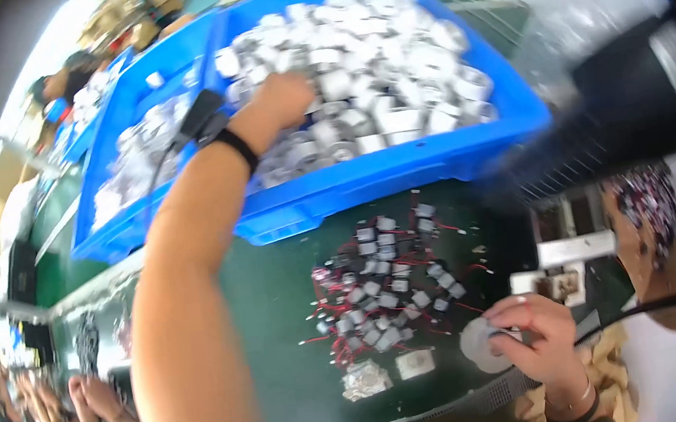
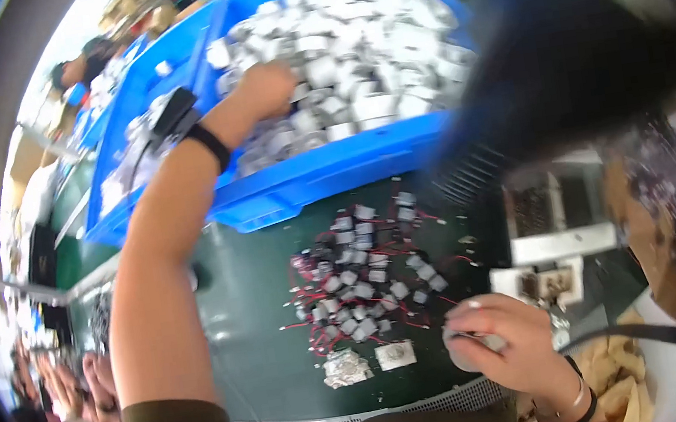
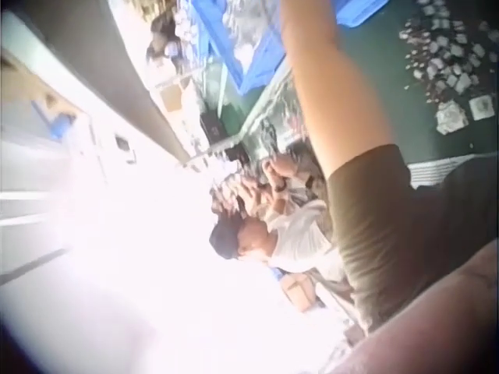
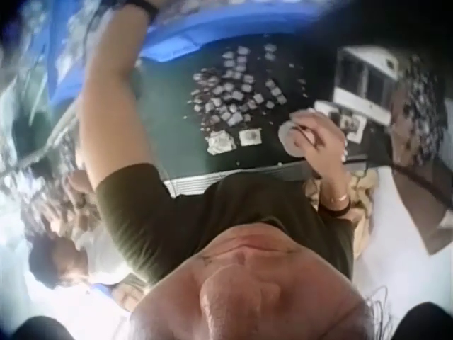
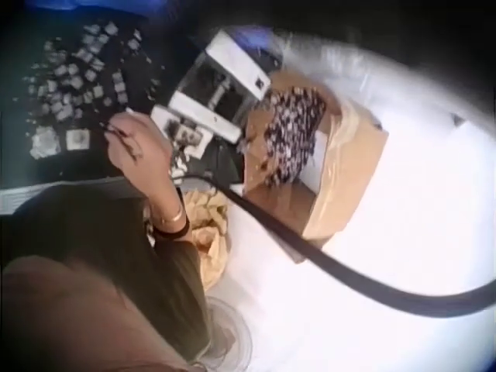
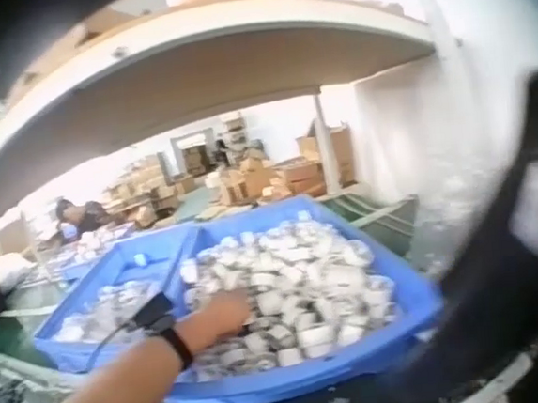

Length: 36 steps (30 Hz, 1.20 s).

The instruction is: The person assembles components by picking up a motor and a plastic housing, fitting the motor into the housing, and securing it by driving screws with a power screwdriver. This process is repeated for multiple units, with the person reaching into a blue bin for more housings.

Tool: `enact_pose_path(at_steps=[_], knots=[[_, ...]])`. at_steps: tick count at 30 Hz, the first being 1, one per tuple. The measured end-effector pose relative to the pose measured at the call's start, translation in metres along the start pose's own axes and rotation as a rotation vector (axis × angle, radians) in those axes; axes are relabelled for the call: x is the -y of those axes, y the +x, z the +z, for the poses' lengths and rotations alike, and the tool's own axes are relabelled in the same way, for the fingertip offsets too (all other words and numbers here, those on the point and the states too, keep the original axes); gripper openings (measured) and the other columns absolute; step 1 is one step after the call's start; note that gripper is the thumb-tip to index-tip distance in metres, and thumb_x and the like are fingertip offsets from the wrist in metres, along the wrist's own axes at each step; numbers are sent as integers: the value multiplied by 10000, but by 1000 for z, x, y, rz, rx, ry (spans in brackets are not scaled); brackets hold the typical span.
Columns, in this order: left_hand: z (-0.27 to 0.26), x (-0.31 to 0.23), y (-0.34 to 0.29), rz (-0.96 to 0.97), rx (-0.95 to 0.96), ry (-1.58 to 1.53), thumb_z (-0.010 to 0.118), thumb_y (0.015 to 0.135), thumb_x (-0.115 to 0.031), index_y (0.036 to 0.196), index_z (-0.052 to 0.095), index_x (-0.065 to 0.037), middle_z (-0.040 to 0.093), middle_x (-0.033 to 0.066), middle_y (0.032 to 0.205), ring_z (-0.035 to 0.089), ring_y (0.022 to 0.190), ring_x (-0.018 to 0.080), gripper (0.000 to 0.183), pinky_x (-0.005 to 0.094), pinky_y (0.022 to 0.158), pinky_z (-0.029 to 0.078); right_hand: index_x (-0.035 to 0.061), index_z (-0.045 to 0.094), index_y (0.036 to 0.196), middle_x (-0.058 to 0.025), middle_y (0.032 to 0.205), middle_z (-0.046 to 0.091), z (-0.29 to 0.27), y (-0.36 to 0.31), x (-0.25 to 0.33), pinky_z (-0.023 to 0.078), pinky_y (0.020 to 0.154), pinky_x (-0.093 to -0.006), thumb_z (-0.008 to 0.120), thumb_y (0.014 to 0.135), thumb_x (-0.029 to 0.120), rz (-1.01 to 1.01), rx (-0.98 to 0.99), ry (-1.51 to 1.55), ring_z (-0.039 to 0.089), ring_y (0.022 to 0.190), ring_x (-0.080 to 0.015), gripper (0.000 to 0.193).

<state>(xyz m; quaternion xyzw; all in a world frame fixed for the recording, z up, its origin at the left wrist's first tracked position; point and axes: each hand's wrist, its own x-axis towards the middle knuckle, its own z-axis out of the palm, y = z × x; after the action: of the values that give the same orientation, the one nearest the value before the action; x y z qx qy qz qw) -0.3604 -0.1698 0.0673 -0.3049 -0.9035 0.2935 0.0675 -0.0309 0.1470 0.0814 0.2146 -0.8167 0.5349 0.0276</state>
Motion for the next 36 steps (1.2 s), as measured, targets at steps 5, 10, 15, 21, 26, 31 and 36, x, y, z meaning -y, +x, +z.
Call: enact_pose_path(at_steps=[5,10,15,21,26,31,36], knots=[[-66,5,-35,-280,-226,-565,592,770,-432,873,657,-24,659,204,843,642,816,363,426,474,731,504,-42,558,959,-176,1067,565,-1,-22,-11,542,726,-284,584,691,-168,94,-80,167,602,831,-178,297],[-150,-71,-111,-142,-380,-1556,612,776,-365,853,678,10,691,145,764,680,738,261,389,373,732,524,-25,505,1109,-119,1097,551,-15,-39,-38,483,757,-249,522,806,-89,154,-273,232,576,815,-144,310],[-178,-184,-145,-78,-506,-1773,640,797,-255,769,590,40,641,133,628,672,612,219,301,332,570,525,-14,496,1153,-117,1144,552,-30,-65,-30,491,790,-274,525,844,-54,52,-393,165,575,940,-172,313],[-155,-260,-184,-140,-154,-2246,621,862,-216,1078,536,22,644,99,680,646,600,130,332,279,535,496,-28,497,1159,-130,1144,564,-18,-56,-8,529,843,-335,576,818,-90,166,-372,316,593,985,-200,356],[-157,-288,-176,-254,11,-1870,569,898,-186,1151,539,1,625,106,634,601,494,146,316,275,474,456,-53,537,1117,-92,1055,595,-31,-58,-2,501,793,-249,622,809,-73,189,-227,356,601,886,-131,320],[-159,-305,-176,-242,-101,-1804,557,905,-181,1098,568,-8,618,92,607,589,484,135,259,272,470,445,-47,561,1102,-70,1071,562,-32,-67,-8,494,773,-239,626,804,-81,209,-126,306,574,907,-108,307],[-163,-313,-181,-236,-203,-1697,565,895,-154,1093,569,-8,612,146,631,596,494,259,246,335,497,457,-37,590,1066,-85,1078,555,-30,-70,-12,510,807,-264,619,809,-58,135,-72,155,587,904,-138,259]])
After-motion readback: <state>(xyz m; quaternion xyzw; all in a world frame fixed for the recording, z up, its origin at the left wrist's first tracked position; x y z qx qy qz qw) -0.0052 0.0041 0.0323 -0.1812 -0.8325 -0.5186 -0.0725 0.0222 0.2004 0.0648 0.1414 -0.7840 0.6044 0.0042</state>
